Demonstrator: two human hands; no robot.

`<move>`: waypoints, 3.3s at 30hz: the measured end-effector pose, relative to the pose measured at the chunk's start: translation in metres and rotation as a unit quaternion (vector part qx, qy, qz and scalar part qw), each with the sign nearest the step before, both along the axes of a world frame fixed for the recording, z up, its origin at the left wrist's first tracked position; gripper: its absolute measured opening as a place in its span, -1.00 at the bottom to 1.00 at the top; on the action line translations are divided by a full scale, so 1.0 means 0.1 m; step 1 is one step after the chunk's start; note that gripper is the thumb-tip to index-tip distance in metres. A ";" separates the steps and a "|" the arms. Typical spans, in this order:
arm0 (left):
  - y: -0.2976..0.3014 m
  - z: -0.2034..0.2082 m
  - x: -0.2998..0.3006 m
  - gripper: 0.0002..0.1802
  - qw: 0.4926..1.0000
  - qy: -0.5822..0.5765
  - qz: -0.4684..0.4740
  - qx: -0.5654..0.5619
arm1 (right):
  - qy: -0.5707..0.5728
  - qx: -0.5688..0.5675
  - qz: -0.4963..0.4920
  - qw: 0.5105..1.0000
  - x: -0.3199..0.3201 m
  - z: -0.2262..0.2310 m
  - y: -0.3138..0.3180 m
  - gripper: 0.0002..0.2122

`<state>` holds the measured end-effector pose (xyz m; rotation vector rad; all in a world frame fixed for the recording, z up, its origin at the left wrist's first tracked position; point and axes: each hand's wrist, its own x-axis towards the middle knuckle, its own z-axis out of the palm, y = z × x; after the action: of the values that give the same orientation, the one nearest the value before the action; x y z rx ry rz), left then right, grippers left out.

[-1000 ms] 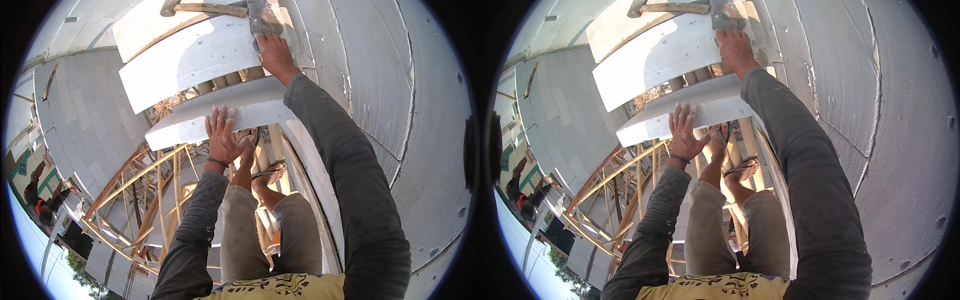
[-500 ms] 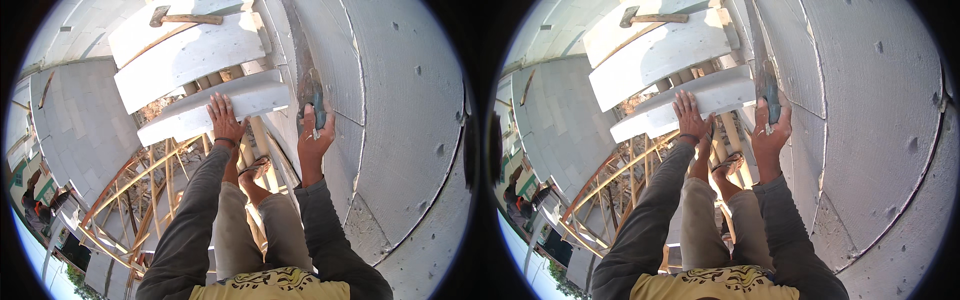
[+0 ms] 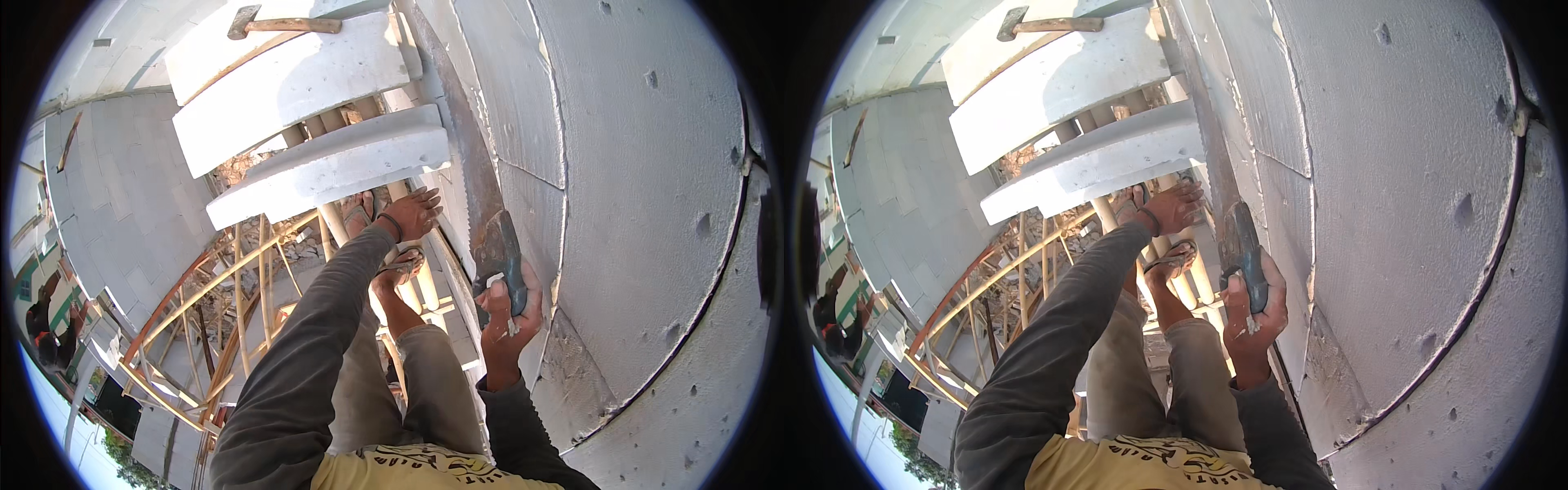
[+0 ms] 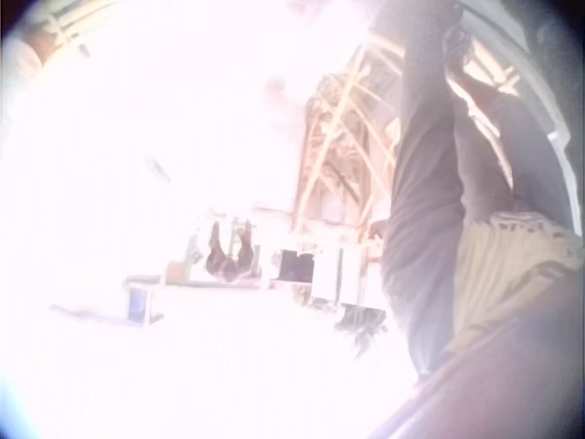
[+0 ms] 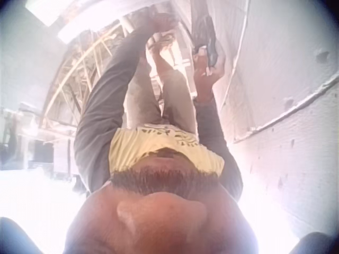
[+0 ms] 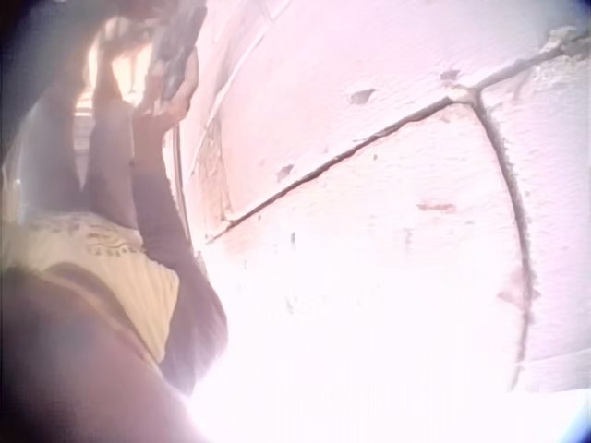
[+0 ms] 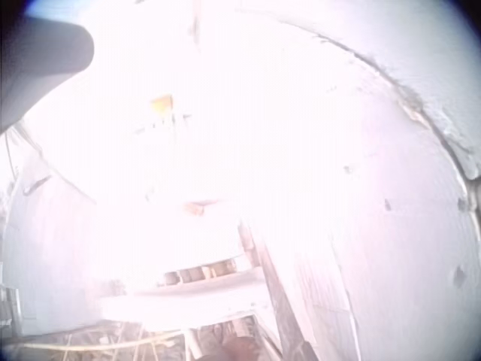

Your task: The person applies mortar with a trowel, positions lightweight concrete blocks on a wall, and uses a hammer to tap them into place. They also use a saw to cut a block and a tape measure to check the alignment of the wall.

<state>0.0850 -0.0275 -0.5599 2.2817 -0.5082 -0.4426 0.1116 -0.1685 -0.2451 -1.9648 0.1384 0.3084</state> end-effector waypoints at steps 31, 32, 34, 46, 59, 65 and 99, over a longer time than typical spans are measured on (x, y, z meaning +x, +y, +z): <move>0.47 3.12 -2.17 -0.63 0.758 0.395 0.495 -0.153 | 0.055 -0.086 0.211 0.972 -1.04 0.84 -0.56 -0.40; 0.61 3.04 -2.18 -0.63 0.713 0.417 0.525 -0.203 | 0.110 -0.109 0.274 0.949 -0.95 0.95 -0.56 -0.41; 1.00 2.81 -2.15 -0.61 0.685 0.479 0.488 -0.251 | 0.031 -0.091 0.228 0.969 -0.94 0.89 -0.56 -0.49; 1.93 2.91 -0.46 -0.74 0.511 0.730 0.132 -0.434 | 0.108 -0.052 0.182 0.976 -0.53 1.15 -0.44 -0.75; 1.06 3.24 -0.70 -0.64 0.773 0.556 0.266 -0.150 | -0.012 -0.014 0.154 0.988 -0.80 1.44 -0.59 -0.74; 1.05 3.08 -1.45 -0.65 0.861 0.473 0.185 -0.003 | 0.005 -0.022 0.169 0.985 -0.96 1.90 -1.05 -0.75; 0.31 2.80 -3.04 -0.66 0.968 0.154 0.037 0.195 | 0.042 -0.080 0.238 0.967 -2.01 1.82 -2.32 -0.62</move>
<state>-0.2188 0.0031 -0.2799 2.5266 -0.1887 -0.9086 -0.0898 -0.4009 -0.0635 -2.1317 -0.2679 0.7127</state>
